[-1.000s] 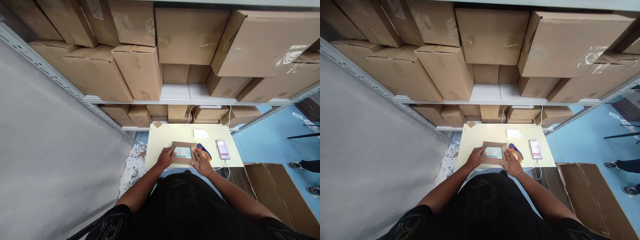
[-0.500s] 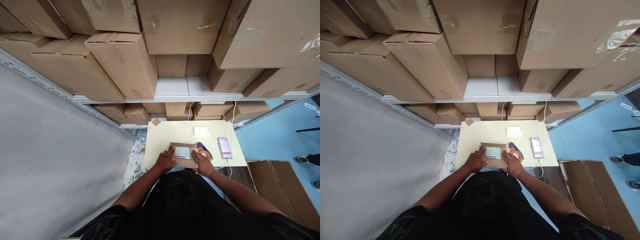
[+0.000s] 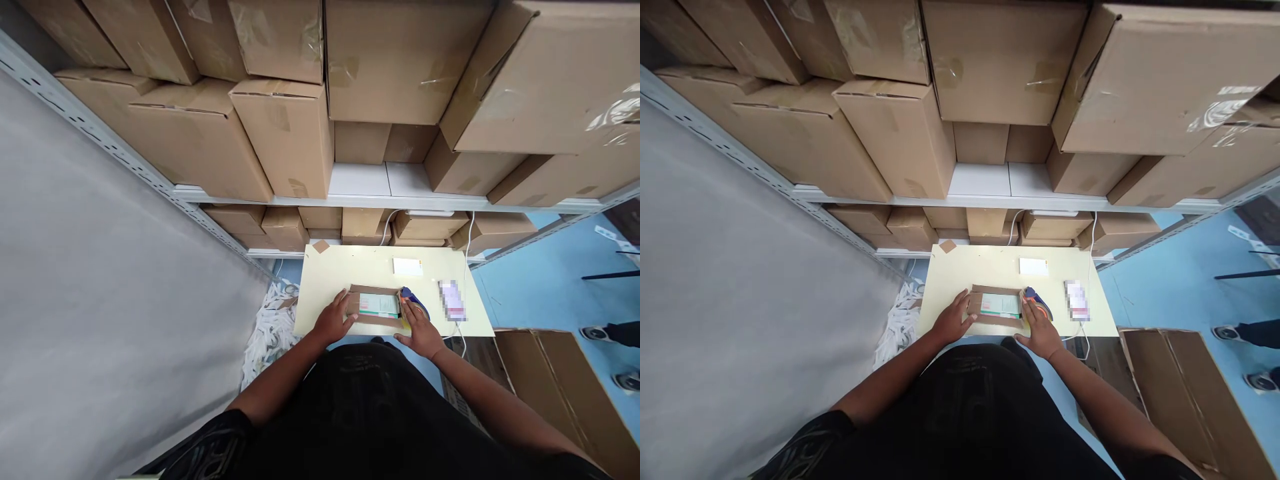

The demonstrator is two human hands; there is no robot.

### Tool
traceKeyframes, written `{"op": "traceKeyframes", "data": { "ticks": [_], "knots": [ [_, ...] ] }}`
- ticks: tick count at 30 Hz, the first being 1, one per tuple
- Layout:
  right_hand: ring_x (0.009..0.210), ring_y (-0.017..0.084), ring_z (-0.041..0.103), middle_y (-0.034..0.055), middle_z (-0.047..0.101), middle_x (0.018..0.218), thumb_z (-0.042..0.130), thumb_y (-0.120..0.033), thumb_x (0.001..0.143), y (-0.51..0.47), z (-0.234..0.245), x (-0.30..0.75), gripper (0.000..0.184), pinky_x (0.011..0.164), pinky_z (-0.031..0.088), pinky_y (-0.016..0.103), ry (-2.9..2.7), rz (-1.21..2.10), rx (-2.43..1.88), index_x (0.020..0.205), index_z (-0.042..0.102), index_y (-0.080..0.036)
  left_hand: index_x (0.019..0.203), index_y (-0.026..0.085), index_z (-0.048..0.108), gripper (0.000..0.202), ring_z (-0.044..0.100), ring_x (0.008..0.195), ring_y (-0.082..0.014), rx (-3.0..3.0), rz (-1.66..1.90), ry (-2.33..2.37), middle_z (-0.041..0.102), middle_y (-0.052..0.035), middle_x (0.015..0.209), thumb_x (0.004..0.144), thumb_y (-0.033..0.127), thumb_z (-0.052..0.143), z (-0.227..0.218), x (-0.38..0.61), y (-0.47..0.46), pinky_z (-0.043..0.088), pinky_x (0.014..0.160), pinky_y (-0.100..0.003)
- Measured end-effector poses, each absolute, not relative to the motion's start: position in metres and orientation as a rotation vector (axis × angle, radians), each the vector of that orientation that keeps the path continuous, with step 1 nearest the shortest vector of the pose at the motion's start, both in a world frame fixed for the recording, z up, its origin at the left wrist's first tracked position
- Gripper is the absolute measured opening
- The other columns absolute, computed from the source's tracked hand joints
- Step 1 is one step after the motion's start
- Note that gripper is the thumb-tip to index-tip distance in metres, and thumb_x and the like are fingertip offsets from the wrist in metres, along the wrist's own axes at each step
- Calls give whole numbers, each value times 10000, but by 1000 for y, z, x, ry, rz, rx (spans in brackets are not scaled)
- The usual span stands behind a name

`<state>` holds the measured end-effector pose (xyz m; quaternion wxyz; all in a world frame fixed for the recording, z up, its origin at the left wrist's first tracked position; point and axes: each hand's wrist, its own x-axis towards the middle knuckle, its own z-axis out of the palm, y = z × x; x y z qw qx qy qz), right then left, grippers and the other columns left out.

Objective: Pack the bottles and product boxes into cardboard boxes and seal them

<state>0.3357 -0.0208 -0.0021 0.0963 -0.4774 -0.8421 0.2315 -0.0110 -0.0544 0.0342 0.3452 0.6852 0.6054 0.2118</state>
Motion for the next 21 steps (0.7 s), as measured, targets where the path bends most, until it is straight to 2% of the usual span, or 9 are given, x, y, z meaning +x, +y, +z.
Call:
{"op": "traceKeyframes", "data": {
  "ticks": [2,5,8,11,15,17,19,21],
  "knots": [
    [1499,389,362,170,271,1688,695,-527,823,-26,-8,338,1048,1171,377,559,-2276,887,-1550,1669,169,-201,1575,184,369,672,460,1450,-291,1544,661,1575,332,-141,1669,986,485,486,30,-13,-58,425,1156,-424],
    [1321,346,575,138,472,1572,637,-484,838,-26,-18,336,953,1074,478,522,-1859,1341,-1675,1659,218,-245,1500,191,459,592,608,1289,-269,1096,677,1621,524,-147,1537,1001,506,433,24,-7,-55,546,995,-388],
    [1175,301,662,91,611,1416,594,-475,824,-18,-24,334,888,991,538,474,-1513,1690,-1621,1636,302,-264,1429,217,521,631,676,1152,-273,947,599,1649,631,-130,1419,883,510,641,25,6,-43,589,830,-332],
    [1127,267,683,68,672,1269,589,-461,809,-7,-25,335,917,972,547,442,-1388,1848,-1533,1645,271,-260,1401,201,522,782,716,1004,-268,977,449,1724,704,-132,1280,716,444,808,33,24,-27,578,722,-298],
    [1053,284,715,45,735,981,707,-441,759,14,-26,339,1079,978,537,456,-1601,1852,-1475,1659,172,-180,1260,128,585,677,730,832,-259,923,253,1960,741,-160,1108,681,405,802,43,46,-9,534,601,-276],
    [983,299,734,58,755,986,705,-448,784,25,-25,338,1061,912,569,459,-1713,1808,-1432,1654,157,-188,1189,124,624,537,721,746,-232,882,311,2001,749,-150,1031,749,411,738,45,54,-8,525,576,-269],
    [987,304,735,84,755,1125,663,-440,830,37,-23,336,991,880,590,451,-1837,1708,-1369,1650,150,-229,1181,142,642,438,704,683,-200,828,423,1996,751,-127,1000,862,441,611,46,61,-17,526,548,-263],
    [1074,306,716,95,705,1294,613,-421,868,45,-18,333,926,900,596,435,-1998,1567,-1302,1650,143,-263,1209,174,649,421,697,684,-181,762,527,2001,750,-99,998,941,457,489,48,69,-33,534,535,-252]
  ]
}}
